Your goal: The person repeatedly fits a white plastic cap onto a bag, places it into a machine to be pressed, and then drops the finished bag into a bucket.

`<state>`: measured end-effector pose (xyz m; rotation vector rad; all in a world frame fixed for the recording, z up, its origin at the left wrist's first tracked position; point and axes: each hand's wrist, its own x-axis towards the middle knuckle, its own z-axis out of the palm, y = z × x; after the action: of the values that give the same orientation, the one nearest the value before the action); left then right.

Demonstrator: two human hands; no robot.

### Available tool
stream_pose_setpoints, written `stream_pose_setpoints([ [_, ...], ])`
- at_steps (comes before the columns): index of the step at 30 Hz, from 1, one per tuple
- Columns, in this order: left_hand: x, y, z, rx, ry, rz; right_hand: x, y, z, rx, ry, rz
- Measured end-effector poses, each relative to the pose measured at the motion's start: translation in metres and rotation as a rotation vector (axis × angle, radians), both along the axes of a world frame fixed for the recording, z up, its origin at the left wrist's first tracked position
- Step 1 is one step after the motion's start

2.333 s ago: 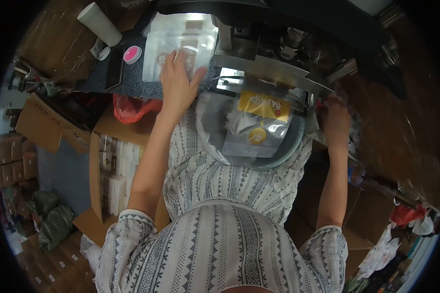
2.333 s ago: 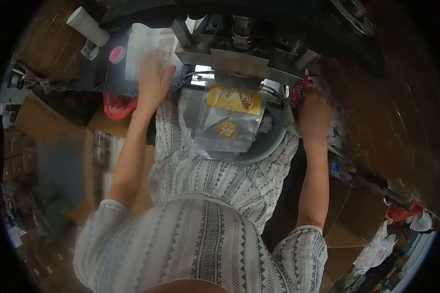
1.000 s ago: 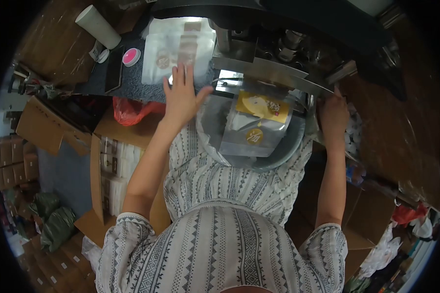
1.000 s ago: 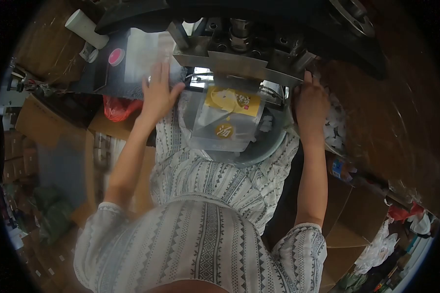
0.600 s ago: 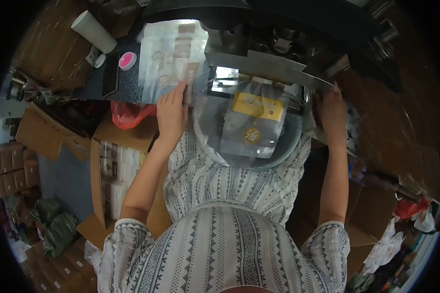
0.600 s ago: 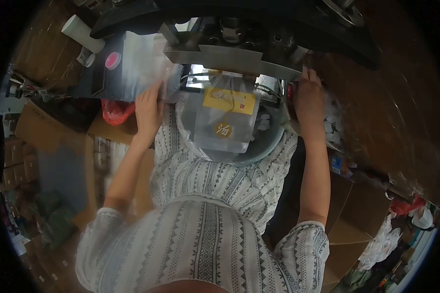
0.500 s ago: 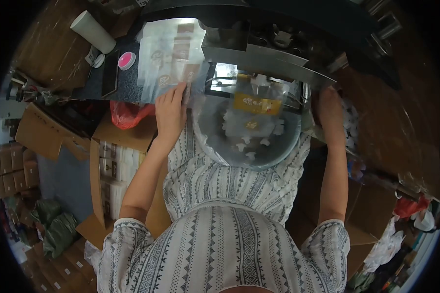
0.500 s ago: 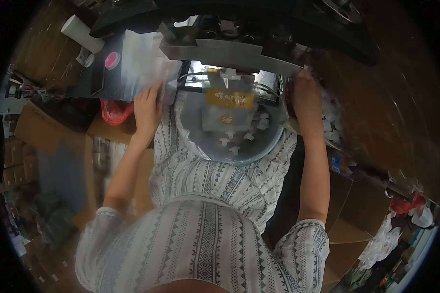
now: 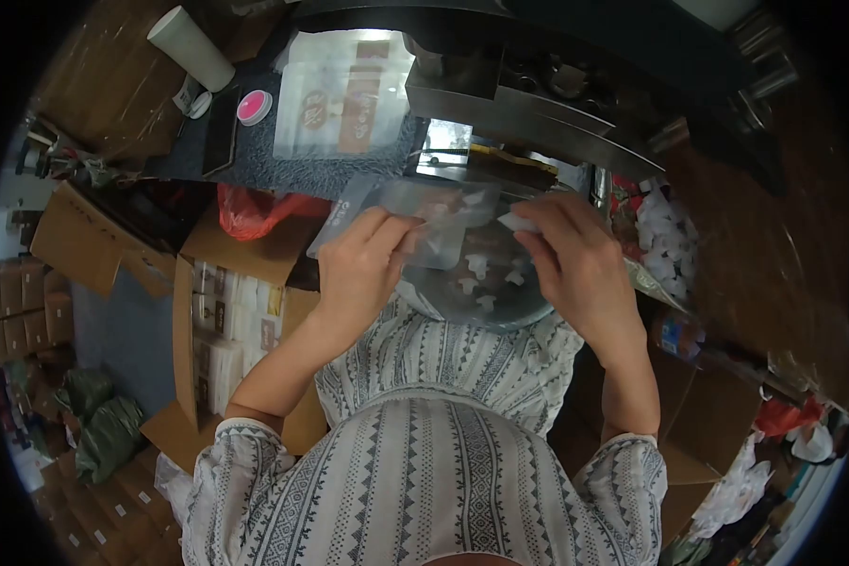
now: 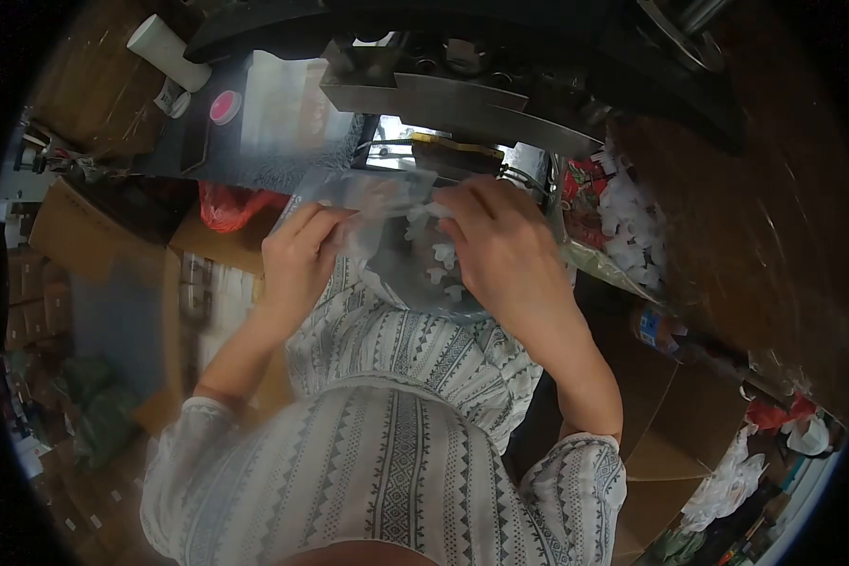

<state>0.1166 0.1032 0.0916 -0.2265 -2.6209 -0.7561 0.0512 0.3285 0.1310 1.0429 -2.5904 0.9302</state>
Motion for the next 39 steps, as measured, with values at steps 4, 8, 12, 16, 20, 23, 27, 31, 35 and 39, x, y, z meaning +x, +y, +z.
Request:
stream_pose_setpoints([
  [4,0.0,0.007,-0.011,0.042,-0.073,-0.146,-0.001,-0.003,-0.008,-0.127,-0.329,0.154],
  [8,-0.019,0.024,-0.031,0.367,-0.481,-0.201,-0.009,0.007,-0.019,-0.214,-0.416,-0.055],
  [12,-0.065,0.035,-0.036,0.829,-0.805,-0.104,-0.008,0.037,-0.015,-0.087,-0.21,-0.229],
  [16,-0.081,0.04,-0.038,1.274,-0.93,-0.022,-0.017,0.069,-0.024,0.137,-0.25,-0.512],
  [20,-0.082,0.004,-0.03,0.786,-0.539,0.027,-0.041,0.087,-0.057,0.501,-0.045,-0.733],
  [23,-0.076,-0.05,-0.064,-0.112,-0.082,0.238,-0.04,0.086,-0.061,0.418,-0.132,-0.667],
  [27,-0.049,-0.054,-0.076,-0.413,0.065,0.196,-0.049,0.097,-0.066,0.444,-0.262,-0.599],
  [31,-0.027,-0.068,-0.046,0.007,-0.189,0.261,-0.034,0.073,-0.02,0.248,-0.417,-0.688],
  [35,-0.003,-0.025,-0.018,0.01,0.04,0.216,-0.014,0.034,-0.002,-0.121,-0.398,-0.271],
  [39,0.0,-0.013,-0.001,0.058,0.047,0.124,-0.001,-0.006,0.0,-0.16,-0.268,-0.053],
])
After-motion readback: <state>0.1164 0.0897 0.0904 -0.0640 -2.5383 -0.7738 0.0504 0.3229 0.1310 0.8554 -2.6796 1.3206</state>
